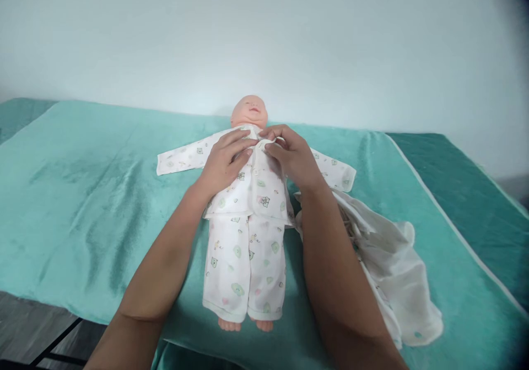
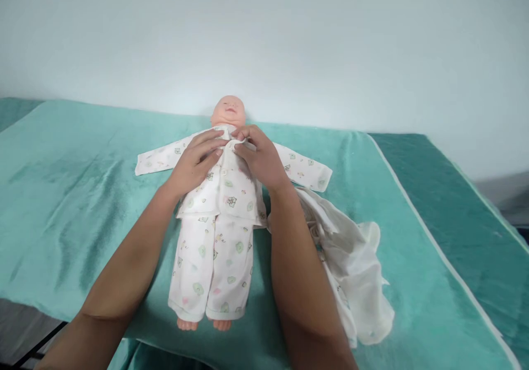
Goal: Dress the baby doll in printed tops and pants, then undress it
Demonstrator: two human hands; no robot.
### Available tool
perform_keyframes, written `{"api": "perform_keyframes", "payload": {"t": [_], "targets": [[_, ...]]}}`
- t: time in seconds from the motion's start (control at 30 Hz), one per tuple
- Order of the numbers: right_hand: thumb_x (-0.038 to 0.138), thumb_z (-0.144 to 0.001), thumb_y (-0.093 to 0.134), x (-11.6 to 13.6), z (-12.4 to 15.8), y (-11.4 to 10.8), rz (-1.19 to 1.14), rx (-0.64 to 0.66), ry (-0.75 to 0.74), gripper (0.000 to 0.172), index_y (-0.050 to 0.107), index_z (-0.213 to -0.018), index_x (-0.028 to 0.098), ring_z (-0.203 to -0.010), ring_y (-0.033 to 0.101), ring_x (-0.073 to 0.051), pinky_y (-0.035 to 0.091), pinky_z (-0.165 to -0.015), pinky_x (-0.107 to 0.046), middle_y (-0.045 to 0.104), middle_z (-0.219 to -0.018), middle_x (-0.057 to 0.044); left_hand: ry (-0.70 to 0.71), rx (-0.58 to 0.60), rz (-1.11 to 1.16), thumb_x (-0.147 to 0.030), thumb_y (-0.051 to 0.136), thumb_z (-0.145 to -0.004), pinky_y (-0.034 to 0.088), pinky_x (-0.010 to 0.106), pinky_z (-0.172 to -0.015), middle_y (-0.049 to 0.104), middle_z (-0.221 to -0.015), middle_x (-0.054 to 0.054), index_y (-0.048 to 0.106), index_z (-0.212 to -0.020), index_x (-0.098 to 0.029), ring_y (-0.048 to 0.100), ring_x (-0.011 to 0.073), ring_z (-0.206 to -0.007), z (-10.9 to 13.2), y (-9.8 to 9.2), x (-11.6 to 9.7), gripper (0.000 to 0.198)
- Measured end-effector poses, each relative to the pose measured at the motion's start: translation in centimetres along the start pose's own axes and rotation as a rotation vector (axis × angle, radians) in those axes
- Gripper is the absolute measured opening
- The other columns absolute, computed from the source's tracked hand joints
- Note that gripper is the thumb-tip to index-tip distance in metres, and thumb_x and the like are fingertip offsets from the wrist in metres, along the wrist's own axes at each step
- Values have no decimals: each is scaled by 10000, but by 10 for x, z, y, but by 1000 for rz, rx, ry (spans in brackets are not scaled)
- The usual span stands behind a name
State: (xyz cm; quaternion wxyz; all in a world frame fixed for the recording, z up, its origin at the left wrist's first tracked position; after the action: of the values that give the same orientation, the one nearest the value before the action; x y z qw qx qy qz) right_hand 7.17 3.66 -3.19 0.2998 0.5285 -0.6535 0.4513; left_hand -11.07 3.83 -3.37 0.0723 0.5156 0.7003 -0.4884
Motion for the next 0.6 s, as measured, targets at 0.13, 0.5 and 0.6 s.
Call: {"api": "perform_keyframes", "payload": {"t": [0.13,0.5,0.6], "targets": [[266,-832,604,2,3,2,1,-37,79,59,592,-858,214,-734,521,-148,441,-690,-288,600,-840,8,3,-16,8,-376,517,-1022,401,454,-1244,624,-1460,72,724,-1222,-255,515,217,-1423,1,0,-1,313],[288,-965,532,29,25,8,337,13,-123,222,611,-770,220,-793,547,-197,389,-774,-366,627,-771,-14,65,117,10,-336,573,-990,336,536,-1272,593,-1504,49,720,-960,-259,458,246,-1480,18,-5,-22,168],[330,-999,541,27,40,12,365,9,-140,280,572,-745,218,-799,522,-205,386,-796,-385,593,-761,-22,29,172,-24,-355,565,-995,259,570,-1303,517,-1580,41,690,-993,-263,360,252,-1549,28,-8,-28,156]]}}
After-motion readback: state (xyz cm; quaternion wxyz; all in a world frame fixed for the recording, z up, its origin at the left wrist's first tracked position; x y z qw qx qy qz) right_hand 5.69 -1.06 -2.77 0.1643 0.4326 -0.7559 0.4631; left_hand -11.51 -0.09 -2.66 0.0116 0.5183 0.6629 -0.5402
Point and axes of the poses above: each hand's wrist, its own z-axis away from the middle knuckle, its own y-axis out of the palm, x = y × z, the point moved 4 cm from there along -z, towards the middle knuckle
